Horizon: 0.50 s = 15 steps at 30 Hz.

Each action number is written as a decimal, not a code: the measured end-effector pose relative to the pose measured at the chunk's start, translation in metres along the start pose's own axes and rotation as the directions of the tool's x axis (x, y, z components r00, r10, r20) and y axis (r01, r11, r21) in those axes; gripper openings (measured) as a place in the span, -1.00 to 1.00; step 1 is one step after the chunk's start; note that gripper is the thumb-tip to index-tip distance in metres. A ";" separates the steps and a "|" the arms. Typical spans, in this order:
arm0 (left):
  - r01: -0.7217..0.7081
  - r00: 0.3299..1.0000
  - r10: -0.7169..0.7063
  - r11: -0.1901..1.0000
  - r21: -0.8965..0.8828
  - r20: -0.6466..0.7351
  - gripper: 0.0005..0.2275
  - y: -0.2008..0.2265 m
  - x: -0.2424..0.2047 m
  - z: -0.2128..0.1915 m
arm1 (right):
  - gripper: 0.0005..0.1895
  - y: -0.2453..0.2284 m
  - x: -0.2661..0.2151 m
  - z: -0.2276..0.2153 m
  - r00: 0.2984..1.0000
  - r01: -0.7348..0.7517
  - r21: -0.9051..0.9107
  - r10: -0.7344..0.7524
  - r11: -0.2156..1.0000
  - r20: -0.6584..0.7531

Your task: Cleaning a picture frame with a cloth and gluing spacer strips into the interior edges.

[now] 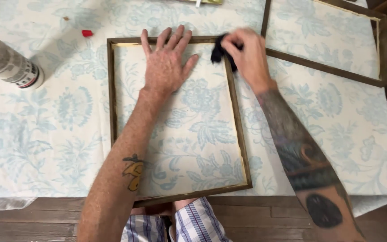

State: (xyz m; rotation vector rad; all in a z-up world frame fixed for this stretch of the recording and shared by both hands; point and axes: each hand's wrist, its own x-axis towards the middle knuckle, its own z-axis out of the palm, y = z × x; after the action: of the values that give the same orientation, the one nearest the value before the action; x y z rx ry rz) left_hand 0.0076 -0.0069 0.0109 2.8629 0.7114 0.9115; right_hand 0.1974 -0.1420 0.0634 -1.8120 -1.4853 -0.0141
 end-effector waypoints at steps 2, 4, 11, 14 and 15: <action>-0.011 1.000 0.011 1.000 -0.004 -0.010 -0.46 -0.001 -0.001 0.001 | -0.95 0.015 0.006 0.005 0.998 0.054 -0.035 -0.055 0.998 -0.028; -0.025 1.000 0.025 1.000 -0.010 -0.015 -0.47 -0.001 -0.003 0.001 | -0.93 0.012 -0.007 0.007 0.993 0.100 -0.070 -0.104 0.993 -0.054; 0.000 0.998 -0.002 1.000 0.023 0.055 -0.43 0.002 -0.001 0.007 | -0.85 -0.078 -0.146 -0.054 0.990 -0.044 -0.010 0.045 0.999 0.136; 0.016 0.999 -0.018 0.999 0.034 0.049 -0.43 -0.004 0.002 0.004 | -0.78 -0.087 -0.135 -0.054 0.978 -0.073 -0.012 0.074 0.997 0.195; 0.004 1.000 -0.004 1.000 0.013 0.008 -0.46 -0.001 -0.001 0.005 | -0.77 -0.088 -0.126 -0.052 0.976 -0.095 0.014 0.091 0.995 0.199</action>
State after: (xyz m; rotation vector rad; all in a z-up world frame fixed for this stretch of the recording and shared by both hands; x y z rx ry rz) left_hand 0.0089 -0.0061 0.0061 2.8733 0.7251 0.8976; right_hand 0.1071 -0.2745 0.0892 -1.9072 -1.5273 0.2356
